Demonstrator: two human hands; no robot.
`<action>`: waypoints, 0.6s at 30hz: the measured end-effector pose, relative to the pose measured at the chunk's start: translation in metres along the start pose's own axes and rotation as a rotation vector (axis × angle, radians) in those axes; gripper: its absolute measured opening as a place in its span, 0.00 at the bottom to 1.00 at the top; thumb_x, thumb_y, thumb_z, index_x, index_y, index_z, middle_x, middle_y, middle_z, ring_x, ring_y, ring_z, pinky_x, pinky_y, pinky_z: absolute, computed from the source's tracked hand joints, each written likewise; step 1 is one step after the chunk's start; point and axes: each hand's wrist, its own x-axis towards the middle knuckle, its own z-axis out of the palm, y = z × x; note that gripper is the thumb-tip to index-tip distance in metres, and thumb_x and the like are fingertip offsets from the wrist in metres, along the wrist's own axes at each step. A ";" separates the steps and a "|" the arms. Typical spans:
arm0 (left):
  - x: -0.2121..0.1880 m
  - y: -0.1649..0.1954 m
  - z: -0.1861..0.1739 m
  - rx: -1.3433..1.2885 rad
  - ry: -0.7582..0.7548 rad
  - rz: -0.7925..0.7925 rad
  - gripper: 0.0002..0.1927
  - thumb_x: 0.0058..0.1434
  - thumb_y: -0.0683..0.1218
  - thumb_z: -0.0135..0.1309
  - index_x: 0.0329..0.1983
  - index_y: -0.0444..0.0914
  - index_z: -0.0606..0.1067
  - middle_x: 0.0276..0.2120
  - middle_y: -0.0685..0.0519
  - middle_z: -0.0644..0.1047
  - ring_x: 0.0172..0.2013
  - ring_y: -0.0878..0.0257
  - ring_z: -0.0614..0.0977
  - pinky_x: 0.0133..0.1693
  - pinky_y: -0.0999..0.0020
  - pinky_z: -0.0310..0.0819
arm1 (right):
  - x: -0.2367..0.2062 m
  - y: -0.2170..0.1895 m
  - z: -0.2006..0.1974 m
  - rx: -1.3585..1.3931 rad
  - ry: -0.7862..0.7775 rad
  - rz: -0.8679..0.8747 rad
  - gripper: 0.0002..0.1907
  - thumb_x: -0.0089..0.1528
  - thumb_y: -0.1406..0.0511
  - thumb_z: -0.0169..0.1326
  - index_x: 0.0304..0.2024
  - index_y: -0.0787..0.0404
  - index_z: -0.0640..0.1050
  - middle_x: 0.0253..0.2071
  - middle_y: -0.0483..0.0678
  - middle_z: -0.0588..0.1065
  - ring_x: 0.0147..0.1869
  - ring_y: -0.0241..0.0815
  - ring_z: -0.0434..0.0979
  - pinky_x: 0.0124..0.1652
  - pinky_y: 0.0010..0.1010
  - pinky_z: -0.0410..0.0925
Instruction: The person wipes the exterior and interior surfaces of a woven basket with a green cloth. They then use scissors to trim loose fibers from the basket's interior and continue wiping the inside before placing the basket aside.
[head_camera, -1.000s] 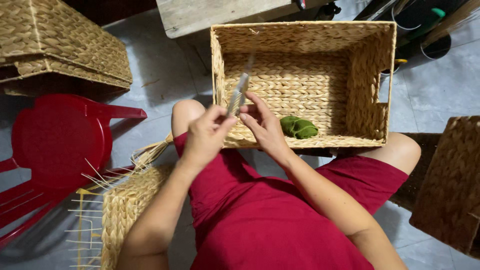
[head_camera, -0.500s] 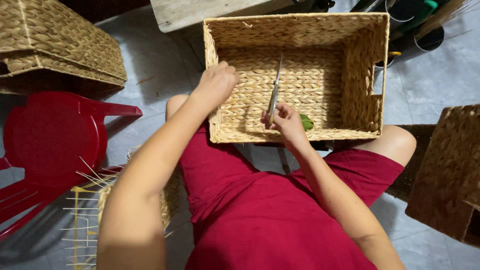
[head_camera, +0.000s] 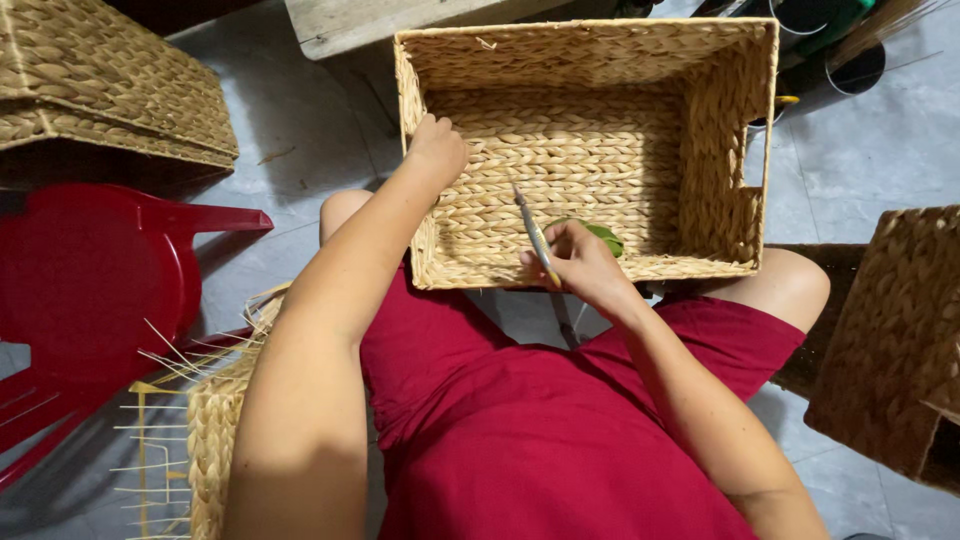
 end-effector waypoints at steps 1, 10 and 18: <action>0.002 0.000 -0.001 -0.027 -0.020 -0.005 0.11 0.66 0.47 0.53 0.47 0.48 0.85 0.45 0.59 0.84 0.53 0.59 0.77 0.50 0.55 0.60 | 0.000 -0.003 0.001 -0.012 -0.007 0.002 0.25 0.55 0.53 0.67 0.44 0.62 0.73 0.28 0.43 0.77 0.29 0.30 0.73 0.29 0.23 0.66; 0.012 0.003 -0.001 -0.050 -0.062 -0.018 0.13 0.69 0.47 0.48 0.48 0.46 0.83 0.46 0.55 0.83 0.50 0.57 0.81 0.52 0.50 0.60 | 0.010 -0.001 0.004 -0.135 -0.034 -0.031 0.29 0.56 0.53 0.65 0.50 0.64 0.72 0.32 0.48 0.79 0.32 0.33 0.76 0.30 0.26 0.69; 0.020 -0.012 -0.017 -0.229 -0.162 -0.026 0.15 0.58 0.42 0.58 0.49 0.42 0.83 0.49 0.50 0.82 0.51 0.54 0.83 0.48 0.55 0.73 | 0.035 0.002 0.015 -0.172 -0.212 0.072 0.37 0.59 0.48 0.60 0.66 0.57 0.76 0.32 0.57 0.79 0.30 0.39 0.72 0.29 0.26 0.64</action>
